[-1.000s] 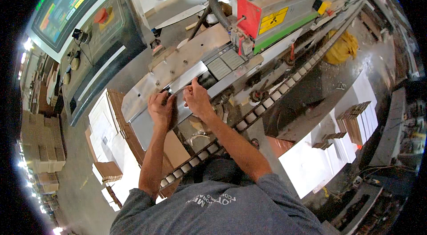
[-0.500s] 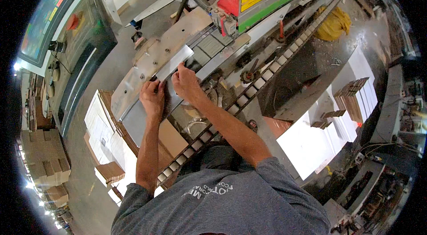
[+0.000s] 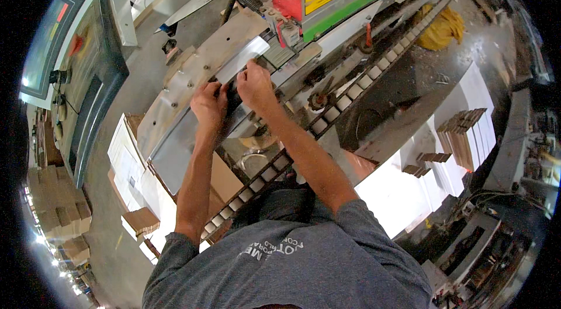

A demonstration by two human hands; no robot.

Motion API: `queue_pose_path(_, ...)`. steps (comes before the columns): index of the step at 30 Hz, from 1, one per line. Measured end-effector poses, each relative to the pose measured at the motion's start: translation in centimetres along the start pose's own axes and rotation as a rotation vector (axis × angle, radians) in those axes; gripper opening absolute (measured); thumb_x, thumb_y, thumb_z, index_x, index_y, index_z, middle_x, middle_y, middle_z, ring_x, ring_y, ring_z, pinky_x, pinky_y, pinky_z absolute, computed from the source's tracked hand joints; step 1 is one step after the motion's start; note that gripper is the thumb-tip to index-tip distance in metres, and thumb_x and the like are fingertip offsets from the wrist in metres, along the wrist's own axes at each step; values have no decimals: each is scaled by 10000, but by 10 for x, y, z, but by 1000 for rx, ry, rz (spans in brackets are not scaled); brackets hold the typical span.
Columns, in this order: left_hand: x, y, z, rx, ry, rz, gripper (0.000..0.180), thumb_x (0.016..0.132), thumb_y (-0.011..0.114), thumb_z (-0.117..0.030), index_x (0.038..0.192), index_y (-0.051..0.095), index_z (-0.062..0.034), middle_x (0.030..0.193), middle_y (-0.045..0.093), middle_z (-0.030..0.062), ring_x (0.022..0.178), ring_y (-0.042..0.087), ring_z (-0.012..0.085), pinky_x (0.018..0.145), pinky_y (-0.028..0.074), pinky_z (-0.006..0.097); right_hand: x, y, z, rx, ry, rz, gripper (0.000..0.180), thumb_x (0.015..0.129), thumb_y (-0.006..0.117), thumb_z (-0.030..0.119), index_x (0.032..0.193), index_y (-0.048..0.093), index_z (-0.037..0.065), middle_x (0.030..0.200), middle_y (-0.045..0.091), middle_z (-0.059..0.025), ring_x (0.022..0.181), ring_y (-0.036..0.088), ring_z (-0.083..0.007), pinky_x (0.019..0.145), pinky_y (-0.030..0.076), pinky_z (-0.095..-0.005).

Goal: The person picks up white rectangular wooden boards from a stack on a table and feeds them into a large industrial edge-banding machine one by one.

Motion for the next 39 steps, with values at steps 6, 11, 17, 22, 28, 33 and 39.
queue_pose_path(6, 30, 45, -34, -20, 52, 63, 146, 824, 736, -231, 827, 726, -85, 812, 667, 120, 743, 652, 350, 662, 517, 441, 25, -36, -19, -34, 26, -114, 277, 890, 568, 121, 1072, 559, -87, 828, 660, -243, 823, 651, -411, 760, 500, -463)
queue_pose_path(11, 49, 79, -42, -76, 35, 127, 209, 832, 729, -290, 787, 707, -87, 790, 654, 116, 724, 647, 354, 625, 512, 464, -15, -51, -5, 122, -127, -88, 493, 908, 623, 86, 1356, 490, -71, 801, 662, -159, 695, 628, -234, 667, 505, -346)
queue_pose_path(17, 79, 102, -80, -88, 156, 138, 218, 843, 714, -279, 891, 741, -68, 904, 703, 157, 838, 662, 381, 731, 520, 455, -114, -82, 11, 233, 52, -18, 479, 925, 627, 53, 1388, 515, -5, 890, 673, -160, 710, 620, -209, 657, 506, -324)
queue_pose_path(22, 43, 48, -72, -379, 76, 232, 223, 867, 755, -144, 1030, 745, 8, 914, 730, 122, 776, 671, 168, 731, 541, 310, -184, -148, -9, 9, 46, -157, 444, 904, 644, 20, 1342, 578, 41, 924, 661, -149, 762, 640, -226, 661, 522, -324)
queue_pose_path(28, -45, -13, -81, -484, 229, 201, 47, 891, 718, -5, 935, 724, 12, 770, 652, 60, 619, 522, 100, 549, 432, 256, -287, -281, -59, -385, 300, -455, 404, 853, 688, 54, 1252, 624, 50, 1111, 617, -193, 1059, 604, -355, 944, 523, -436)
queue_pose_path(33, -83, -5, -112, -656, 203, 358, 77, 899, 710, -19, 967, 735, 8, 775, 649, 42, 631, 510, 84, 546, 420, 266, -364, -375, -76, -965, 411, -597, 575, 757, 782, 53, 1300, 597, 7, 1169, 570, -196, 1098, 531, -360, 960, 496, -428)
queue_pose_path(39, -104, 3, -134, -701, 286, 375, 99, 912, 681, -32, 983, 745, -5, 833, 696, 78, 716, 610, 132, 629, 490, 284, -380, -407, -104, -1159, 413, -488, 509, 713, 804, 47, 1192, 645, -18, 1155, 590, -204, 1074, 536, -380, 936, 502, -444)
Point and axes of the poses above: each hand's wrist, its own x-axis towards the middle knuckle, its own y-axis out of the palm, z = x × y, the point moved 5 cm from there along x, towards the middle knuckle
